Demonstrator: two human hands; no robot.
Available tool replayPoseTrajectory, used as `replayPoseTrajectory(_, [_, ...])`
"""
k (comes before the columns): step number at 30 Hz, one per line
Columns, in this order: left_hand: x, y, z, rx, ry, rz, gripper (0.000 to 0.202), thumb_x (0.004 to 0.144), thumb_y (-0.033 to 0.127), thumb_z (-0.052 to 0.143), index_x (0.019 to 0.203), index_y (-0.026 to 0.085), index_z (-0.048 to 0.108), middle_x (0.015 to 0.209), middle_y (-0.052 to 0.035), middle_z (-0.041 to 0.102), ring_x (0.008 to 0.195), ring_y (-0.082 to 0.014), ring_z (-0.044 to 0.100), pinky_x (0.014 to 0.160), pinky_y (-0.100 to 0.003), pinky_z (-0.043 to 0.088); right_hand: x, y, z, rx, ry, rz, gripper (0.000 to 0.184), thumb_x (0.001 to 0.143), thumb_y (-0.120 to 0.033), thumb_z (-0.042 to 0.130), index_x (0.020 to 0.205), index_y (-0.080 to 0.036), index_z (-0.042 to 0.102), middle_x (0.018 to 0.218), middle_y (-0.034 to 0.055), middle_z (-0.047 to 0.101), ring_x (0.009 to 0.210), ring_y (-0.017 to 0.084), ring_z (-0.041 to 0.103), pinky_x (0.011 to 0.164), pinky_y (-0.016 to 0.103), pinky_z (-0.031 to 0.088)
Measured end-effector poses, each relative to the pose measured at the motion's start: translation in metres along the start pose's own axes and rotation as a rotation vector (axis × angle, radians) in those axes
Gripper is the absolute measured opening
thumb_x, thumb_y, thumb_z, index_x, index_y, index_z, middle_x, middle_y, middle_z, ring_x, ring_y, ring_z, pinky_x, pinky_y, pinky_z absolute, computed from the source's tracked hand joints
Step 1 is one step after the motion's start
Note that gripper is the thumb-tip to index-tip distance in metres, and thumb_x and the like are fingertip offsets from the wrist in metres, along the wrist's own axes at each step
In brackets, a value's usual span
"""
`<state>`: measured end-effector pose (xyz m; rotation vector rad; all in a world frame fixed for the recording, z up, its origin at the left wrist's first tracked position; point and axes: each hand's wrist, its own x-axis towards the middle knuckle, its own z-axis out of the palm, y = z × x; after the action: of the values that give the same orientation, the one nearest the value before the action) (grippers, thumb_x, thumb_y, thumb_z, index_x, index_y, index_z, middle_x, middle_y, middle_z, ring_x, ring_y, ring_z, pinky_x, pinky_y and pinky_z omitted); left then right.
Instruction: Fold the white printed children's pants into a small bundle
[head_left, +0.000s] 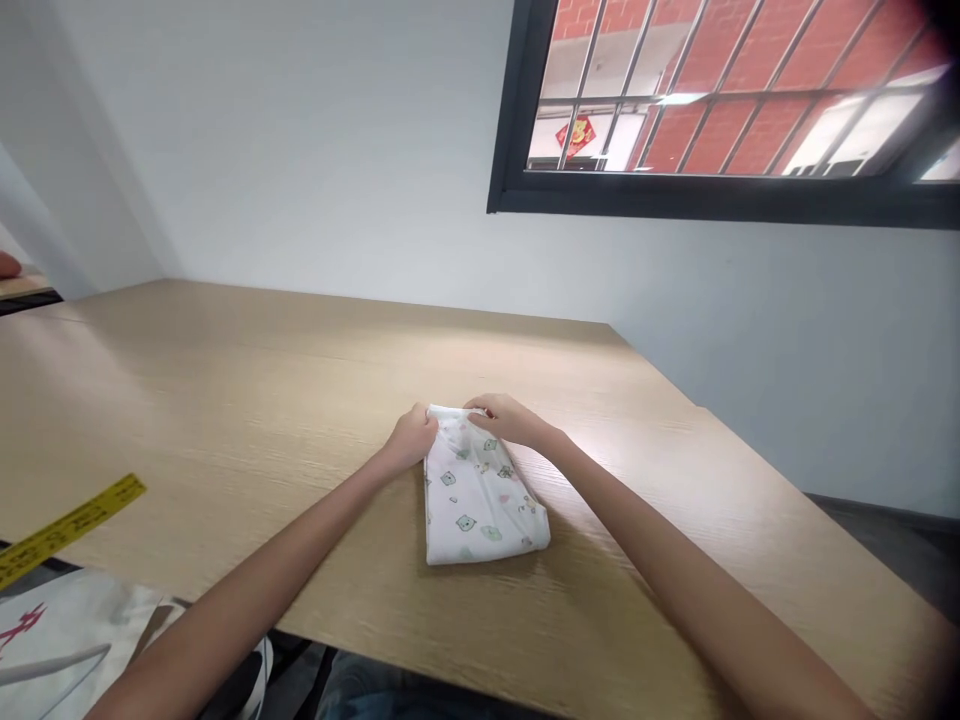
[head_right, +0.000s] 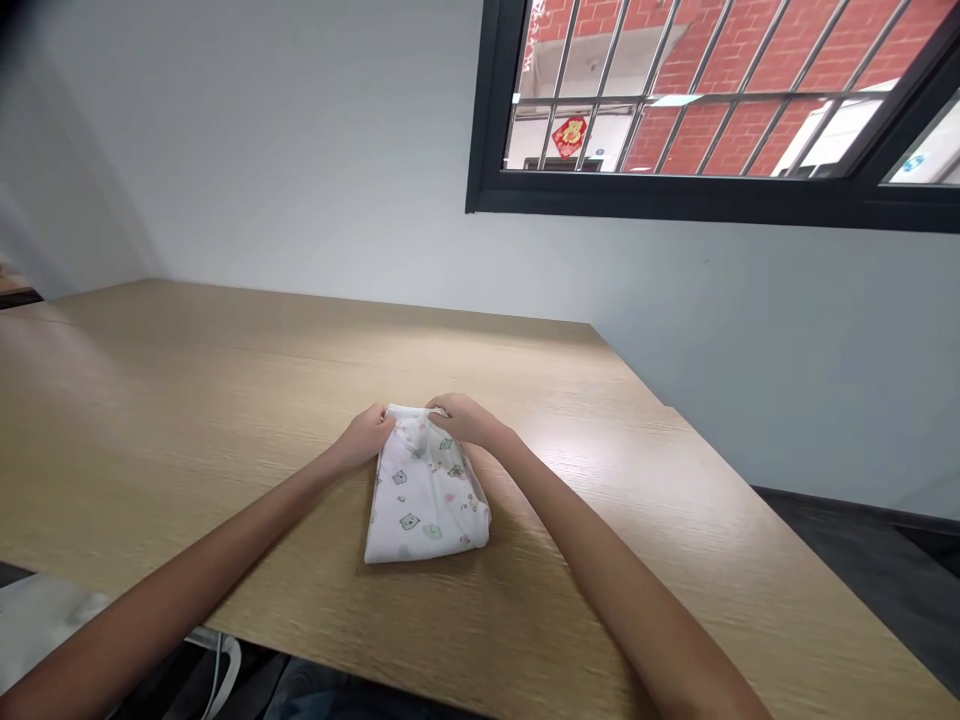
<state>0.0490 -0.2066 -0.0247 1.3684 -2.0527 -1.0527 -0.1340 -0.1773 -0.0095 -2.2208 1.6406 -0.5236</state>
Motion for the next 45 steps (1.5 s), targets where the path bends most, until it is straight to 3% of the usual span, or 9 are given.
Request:
replayPoseTrajectory(8, [0.004, -0.011, 0.005, -0.003, 0.022, 0.011, 0.017, 0.085, 0.025, 0.047, 0.077, 0.01, 0.05, 0.074, -0.0012, 0.05, 0.063, -0.0084, 0.045, 0.062, -0.021, 0.039, -0.012, 0.0, -0.004, -0.022, -0.024, 0.018, 0.031, 0.089, -0.017, 0.035, 0.102, -0.012, 0.062, 0.101, 0.0066, 0.057, 0.089, 0.014, 0.052, 0.072, 0.024, 0.039])
replayPoseTrajectory(11, [0.003, -0.013, 0.006, 0.013, 0.054, 0.019, 0.015, 0.083, 0.022, 0.048, 0.088, 0.008, 0.051, 0.08, -0.0043, 0.053, 0.069, -0.0112, 0.049, 0.066, -0.025, 0.042, -0.016, -0.009, -0.001, -0.28, -0.001, 0.041, 0.031, 0.09, -0.016, 0.034, 0.108, -0.009, 0.059, 0.105, 0.0119, 0.054, 0.091, 0.019, 0.05, 0.077, 0.03, 0.04])
replayPoseTrajectory(15, [-0.006, -0.003, 0.0, 0.069, 0.126, 0.198, 0.035, 0.085, 0.018, 0.037, 0.117, 0.005, 0.043, 0.117, -0.0146, 0.046, 0.106, -0.0181, 0.045, 0.092, -0.033, 0.036, -0.023, -0.04, 0.012, -0.452, 0.135, -0.275, 0.027, 0.085, -0.007, 0.039, 0.102, -0.004, 0.06, 0.102, 0.011, 0.055, 0.094, 0.018, 0.048, 0.086, 0.032, 0.039])
replayPoseTrajectory(19, [-0.021, 0.011, 0.0, 0.136, -0.226, 0.552, 0.038, 0.091, 0.025, 0.026, 0.12, 0.021, 0.05, 0.123, 0.0005, 0.048, 0.115, -0.0118, 0.041, 0.1, -0.025, 0.031, -0.041, -0.067, 0.038, -0.424, -0.121, -0.497, 0.023, 0.085, -0.011, 0.041, 0.082, -0.007, 0.064, 0.088, 0.0076, 0.06, 0.084, 0.018, 0.053, 0.083, 0.031, 0.043])
replayPoseTrajectory(22, [-0.025, 0.012, 0.008, 0.226, -0.566, 0.726, 0.038, 0.093, 0.033, 0.024, 0.123, 0.03, 0.048, 0.127, 0.0082, 0.045, 0.124, -0.01, 0.034, 0.109, -0.025, 0.02, -0.055, -0.075, 0.056, -0.39, -0.102, -0.374, 0.029, 0.086, -0.015, 0.042, 0.106, -0.008, 0.062, 0.113, 0.0112, 0.054, 0.106, 0.026, 0.048, 0.093, 0.037, 0.039])
replayPoseTrajectory(25, [-0.019, 0.007, 0.017, 0.328, -0.678, 0.802, 0.043, 0.094, 0.036, 0.015, 0.127, 0.033, 0.042, 0.136, 0.0089, 0.032, 0.131, -0.0118, 0.019, 0.112, -0.033, 0.004, -0.064, -0.074, 0.063, -0.247, -0.105, -0.356, 0.039, 0.088, -0.02, 0.039, 0.124, -0.01, 0.05, 0.131, 0.0085, 0.039, 0.122, 0.025, 0.035, 0.103, 0.038, 0.029])
replayPoseTrajectory(33, [0.032, 0.01, 0.033, 0.479, -0.439, 0.789, 0.04, 0.092, 0.044, 0.025, 0.13, 0.04, 0.036, 0.144, 0.009, 0.009, 0.133, -0.0231, -0.008, 0.103, -0.048, -0.019, -0.072, -0.08, 0.065, -0.166, -0.126, -0.605, 0.043, 0.095, -0.028, 0.029, 0.134, -0.011, 0.036, 0.135, 0.0024, 0.035, 0.126, 0.018, 0.023, 0.109, 0.037, 0.012])
replayPoseTrajectory(41, [0.061, 0.021, 0.042, 0.445, -0.519, 0.606, 0.045, 0.09, 0.052, 0.02, 0.124, 0.035, 0.044, 0.14, 0.0006, 0.026, 0.13, -0.0253, 0.018, 0.106, -0.052, 0.01, -0.079, -0.095, 0.066, -0.179, -0.151, -0.637, 0.045, 0.095, -0.034, 0.032, 0.136, -0.017, 0.034, 0.137, 0.0015, 0.03, 0.128, 0.017, 0.018, 0.108, 0.036, 0.009])
replayPoseTrajectory(45, [0.077, 0.021, 0.044, 0.412, -0.523, 0.542, 0.044, 0.09, 0.046, 0.03, 0.127, 0.026, 0.043, 0.14, -0.0038, 0.026, 0.13, -0.0242, 0.021, 0.107, -0.051, 0.011, -0.078, -0.094, 0.067, -0.144, -0.165, -0.628, 0.046, 0.094, -0.034, 0.034, 0.136, -0.016, 0.034, 0.138, 0.0019, 0.03, 0.129, 0.018, 0.016, 0.109, 0.036, 0.006])
